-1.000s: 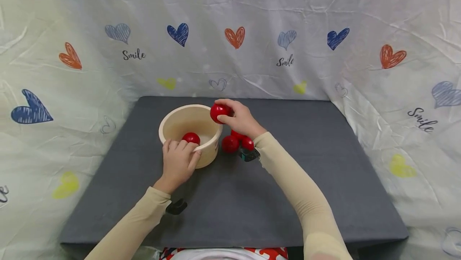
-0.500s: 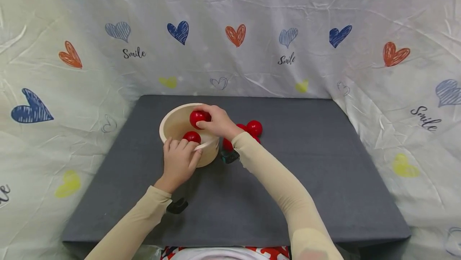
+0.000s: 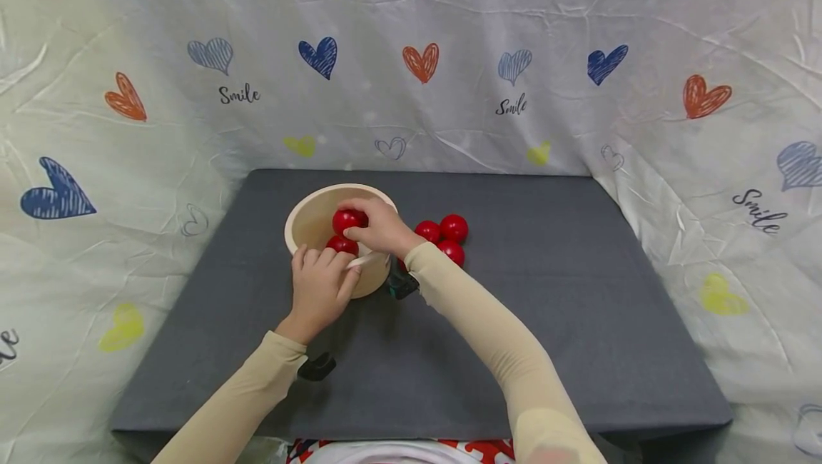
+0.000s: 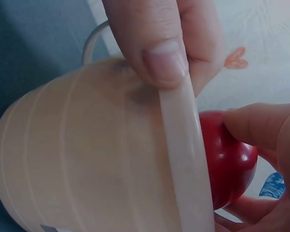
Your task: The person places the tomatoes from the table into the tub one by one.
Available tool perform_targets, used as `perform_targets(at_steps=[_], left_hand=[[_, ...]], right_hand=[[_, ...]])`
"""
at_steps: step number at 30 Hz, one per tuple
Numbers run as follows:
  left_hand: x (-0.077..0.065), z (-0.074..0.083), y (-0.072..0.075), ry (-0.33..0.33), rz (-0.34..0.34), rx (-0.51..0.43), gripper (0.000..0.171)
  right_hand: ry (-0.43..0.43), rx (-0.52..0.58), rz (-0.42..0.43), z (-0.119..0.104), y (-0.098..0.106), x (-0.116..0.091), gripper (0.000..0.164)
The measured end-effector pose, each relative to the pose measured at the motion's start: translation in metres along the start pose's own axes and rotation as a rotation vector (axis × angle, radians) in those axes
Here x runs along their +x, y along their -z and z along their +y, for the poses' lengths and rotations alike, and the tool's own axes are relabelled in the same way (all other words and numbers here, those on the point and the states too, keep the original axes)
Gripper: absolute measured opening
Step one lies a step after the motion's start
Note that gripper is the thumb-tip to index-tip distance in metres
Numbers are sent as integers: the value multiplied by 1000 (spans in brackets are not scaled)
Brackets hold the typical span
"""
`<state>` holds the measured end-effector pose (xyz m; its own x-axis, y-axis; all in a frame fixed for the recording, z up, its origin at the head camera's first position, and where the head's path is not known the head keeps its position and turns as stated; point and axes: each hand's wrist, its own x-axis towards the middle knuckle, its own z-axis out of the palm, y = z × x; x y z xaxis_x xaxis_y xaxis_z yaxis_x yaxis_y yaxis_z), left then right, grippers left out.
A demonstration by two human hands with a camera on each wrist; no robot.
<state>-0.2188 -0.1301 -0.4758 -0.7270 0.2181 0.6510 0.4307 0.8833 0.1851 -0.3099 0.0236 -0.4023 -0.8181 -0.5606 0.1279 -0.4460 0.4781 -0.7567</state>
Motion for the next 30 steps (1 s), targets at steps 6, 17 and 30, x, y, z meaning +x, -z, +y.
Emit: perform_targets(at_steps=[6, 17, 30], left_hand=[[0, 0, 0, -5, -1, 5, 26], [-1, 0, -1, -9, 13, 0, 24], [-1, 0, -1, -12, 30, 1, 25]], right_hand=[[1, -17, 1, -3, -2, -1, 52], [15, -56, 7, -3, -4, -1, 54], [-23, -47, 34, -1, -7, 0, 43]])
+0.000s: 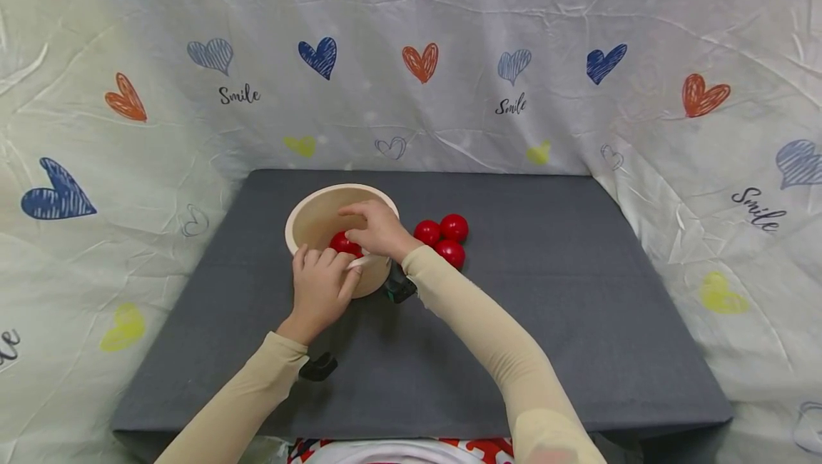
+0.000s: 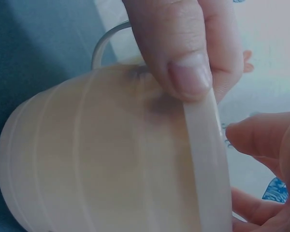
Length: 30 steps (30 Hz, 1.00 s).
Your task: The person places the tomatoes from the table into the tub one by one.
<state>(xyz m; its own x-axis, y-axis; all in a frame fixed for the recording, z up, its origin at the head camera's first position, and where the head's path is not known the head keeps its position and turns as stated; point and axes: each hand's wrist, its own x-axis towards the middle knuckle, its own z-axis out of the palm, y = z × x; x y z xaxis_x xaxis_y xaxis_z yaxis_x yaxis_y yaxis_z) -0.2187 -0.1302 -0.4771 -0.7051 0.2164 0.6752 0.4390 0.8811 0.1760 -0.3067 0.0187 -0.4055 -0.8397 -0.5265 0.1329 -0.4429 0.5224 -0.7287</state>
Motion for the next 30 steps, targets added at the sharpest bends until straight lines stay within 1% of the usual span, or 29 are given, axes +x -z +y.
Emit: perform_targets(at_steps=[9, 11, 13, 16, 19, 22, 27, 30], left_hand=[[0, 0, 0, -6, 15, 6, 24], [0, 0, 0, -6, 16, 3, 24], [0, 1, 0, -5, 17, -1, 23], [0, 1, 0, -3, 22, -4, 23], [-1, 1, -2, -7, 31, -11, 23], [-2, 0, -3, -10, 38, -18, 24], [-3, -1, -5, -5, 34, -18, 23], [-2, -2, -5, -6, 27, -15, 22]], right_hand=[[-12, 19, 22, 1, 0, -2, 42], [-19, 45, 35, 2, 2, -4, 42], [-26, 74, 64, 4, 4, -6, 43], [-44, 136, 147, 9, 14, -9, 43], [-75, 169, 247, 19, 29, -14, 44], [-121, 179, 310, 35, 46, -23, 44], [-212, 169, 344, 68, 68, -43, 45], [-280, 190, 349, 90, 74, -56, 45]])
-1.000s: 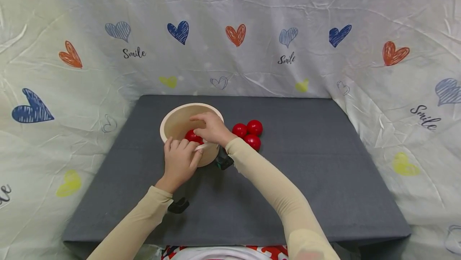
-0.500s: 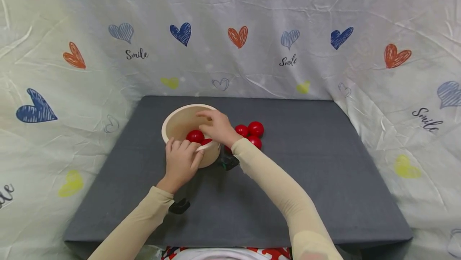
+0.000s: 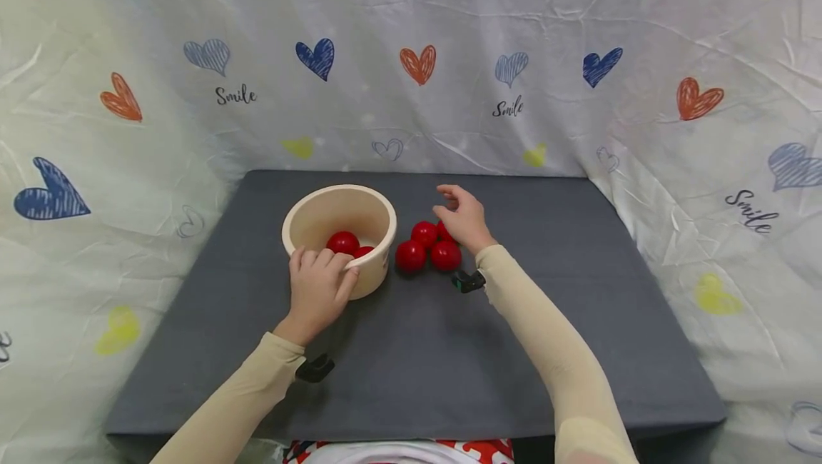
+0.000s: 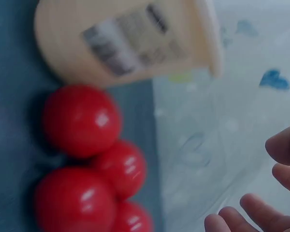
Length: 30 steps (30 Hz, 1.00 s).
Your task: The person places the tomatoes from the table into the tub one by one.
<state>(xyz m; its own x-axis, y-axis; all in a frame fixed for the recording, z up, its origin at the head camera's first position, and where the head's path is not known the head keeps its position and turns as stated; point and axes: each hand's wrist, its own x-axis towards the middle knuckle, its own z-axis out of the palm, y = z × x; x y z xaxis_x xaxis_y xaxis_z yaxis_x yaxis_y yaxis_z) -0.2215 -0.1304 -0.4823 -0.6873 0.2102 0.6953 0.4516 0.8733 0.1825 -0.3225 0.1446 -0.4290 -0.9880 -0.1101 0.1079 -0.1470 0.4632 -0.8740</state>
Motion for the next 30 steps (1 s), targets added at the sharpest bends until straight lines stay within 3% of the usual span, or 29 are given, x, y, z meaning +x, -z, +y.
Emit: perform_targets(at_steps=[7, 12, 21, 30], left_hand=[[0, -2, 2, -3, 4, -5, 22], [1, -1, 3, 1, 2, -13, 22], [0, 1, 2, 6, -4, -8, 21], [1, 1, 3, 9, -16, -4, 21]], right_hand=[[-128, -22, 6, 45, -3, -12, 47], [-162, -25, 10, 63, -12, -19, 48], [-169, -75, -14, 81, -33, -29, 45], [-149, -92, 24, 85, -43, -32, 46]])
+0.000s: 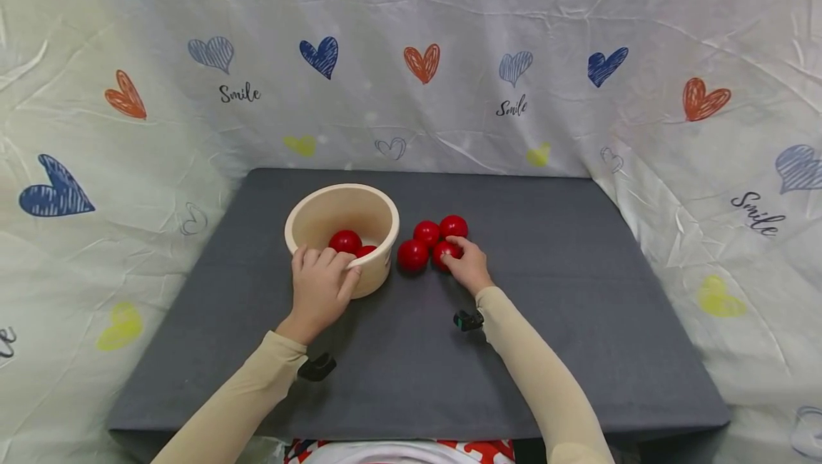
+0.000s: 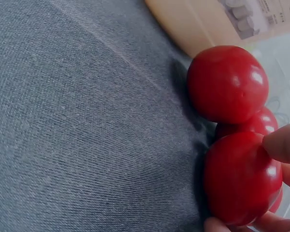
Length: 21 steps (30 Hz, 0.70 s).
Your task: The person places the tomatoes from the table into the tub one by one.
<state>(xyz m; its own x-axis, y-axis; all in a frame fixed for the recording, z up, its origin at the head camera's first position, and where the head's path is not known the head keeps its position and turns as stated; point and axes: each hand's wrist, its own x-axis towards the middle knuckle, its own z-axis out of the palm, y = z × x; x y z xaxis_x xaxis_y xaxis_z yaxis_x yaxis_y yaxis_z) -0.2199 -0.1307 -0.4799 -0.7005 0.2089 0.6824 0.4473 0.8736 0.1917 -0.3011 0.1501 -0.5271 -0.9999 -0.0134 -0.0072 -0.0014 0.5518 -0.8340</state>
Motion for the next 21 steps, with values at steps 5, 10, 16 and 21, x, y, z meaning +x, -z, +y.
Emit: perform_targets(at_steps=[5, 10, 16, 21], left_hand=[[0, 1, 1, 0, -2, 0, 22], [1, 1, 2, -4, 1, -3, 21], [1, 2, 2, -3, 0, -2, 21], [0, 1, 2, -1, 1, -3, 22]], right_hand=[[-10, 12, -13, 2, -1, -1, 50], [-11, 18, -21, 4, -1, -2, 52], [0, 23, -17, 5, -2, -2, 50], [7, 41, -9, 6, -2, -2, 49]])
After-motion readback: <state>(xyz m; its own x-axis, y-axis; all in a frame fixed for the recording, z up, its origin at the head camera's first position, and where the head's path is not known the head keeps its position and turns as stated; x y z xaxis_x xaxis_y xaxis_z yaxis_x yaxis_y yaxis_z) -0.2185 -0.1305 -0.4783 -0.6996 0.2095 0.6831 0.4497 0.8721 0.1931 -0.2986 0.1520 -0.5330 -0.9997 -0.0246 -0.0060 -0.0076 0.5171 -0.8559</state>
